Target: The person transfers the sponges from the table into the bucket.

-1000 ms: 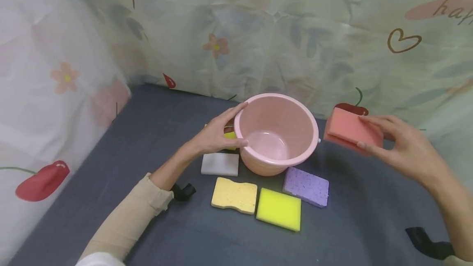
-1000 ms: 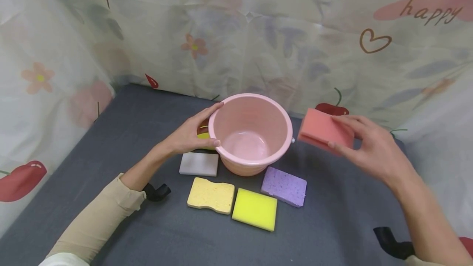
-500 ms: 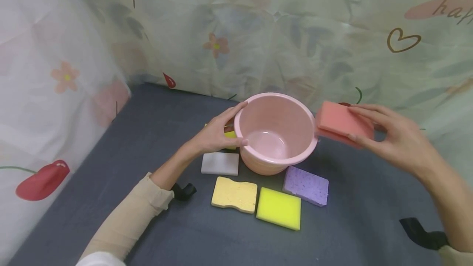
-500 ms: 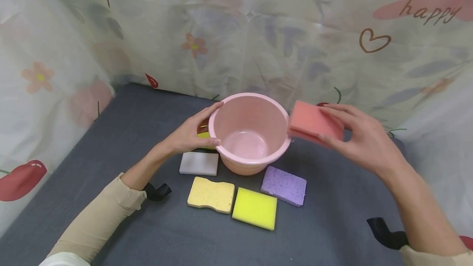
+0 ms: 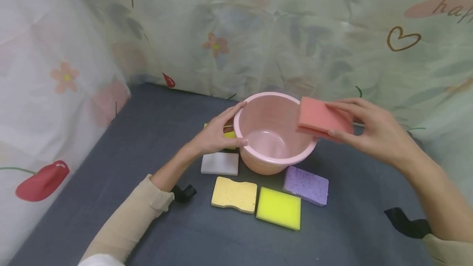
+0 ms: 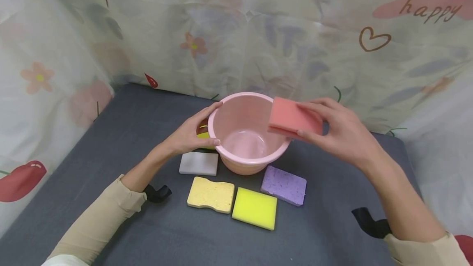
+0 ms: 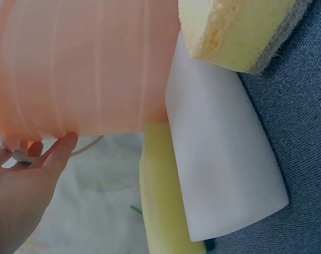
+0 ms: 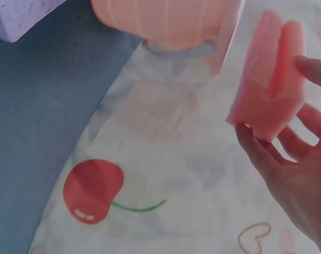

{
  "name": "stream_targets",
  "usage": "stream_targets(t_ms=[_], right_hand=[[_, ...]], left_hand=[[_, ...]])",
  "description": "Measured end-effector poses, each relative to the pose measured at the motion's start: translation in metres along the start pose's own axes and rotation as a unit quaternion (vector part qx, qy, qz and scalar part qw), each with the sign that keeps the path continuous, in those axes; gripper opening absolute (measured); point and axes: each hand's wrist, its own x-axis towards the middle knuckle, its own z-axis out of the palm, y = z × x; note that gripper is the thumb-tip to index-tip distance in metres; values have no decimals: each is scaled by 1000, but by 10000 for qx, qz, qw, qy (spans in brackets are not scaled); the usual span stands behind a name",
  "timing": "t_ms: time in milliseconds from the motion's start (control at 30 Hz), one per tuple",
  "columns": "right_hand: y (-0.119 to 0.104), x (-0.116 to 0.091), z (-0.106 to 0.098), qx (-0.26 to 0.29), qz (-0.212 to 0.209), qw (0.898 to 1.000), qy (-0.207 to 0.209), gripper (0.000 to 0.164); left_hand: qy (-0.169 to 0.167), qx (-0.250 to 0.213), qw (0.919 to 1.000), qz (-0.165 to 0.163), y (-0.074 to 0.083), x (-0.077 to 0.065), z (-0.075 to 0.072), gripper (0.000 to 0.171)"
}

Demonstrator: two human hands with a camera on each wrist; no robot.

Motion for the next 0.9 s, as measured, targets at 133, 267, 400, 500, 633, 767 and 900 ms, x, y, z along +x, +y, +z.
stream_targets(t_ms=[133, 267, 400, 500, 633, 767, 900], right_hand=[[-8, 9, 3, 55, -191, 9998, -75, 64], [-14, 18, 9, 168, -291, 9993, -174, 62], [-17, 26, 16, 320, -371, 9985, -238, 61], [-19, 29, 21, 468, -380, 9978, -287, 59], [-21, 33, 26, 589, -288, 9973, -331, 57], [-24, 37, 32, 643, -190, 9973, -307, 57], [-26, 42, 37, 653, -134, 9973, -304, 57]], left_hand=[[31, 46, 10000, -42, 1, 0, 0, 98], [48, 65, 9999, -77, 1, 0, 0, 97], [56, 50, 10000, -38, 1, 1, 1, 95], [58, 58, 10000, -38, 0, 1, 1, 94], [74, 48, 9999, -54, -1, 2, 1, 95], [57, 10, 10000, -59, -1, 2, 1, 97], [25, -42, 10000, -60, -1, 2, 2, 99]])
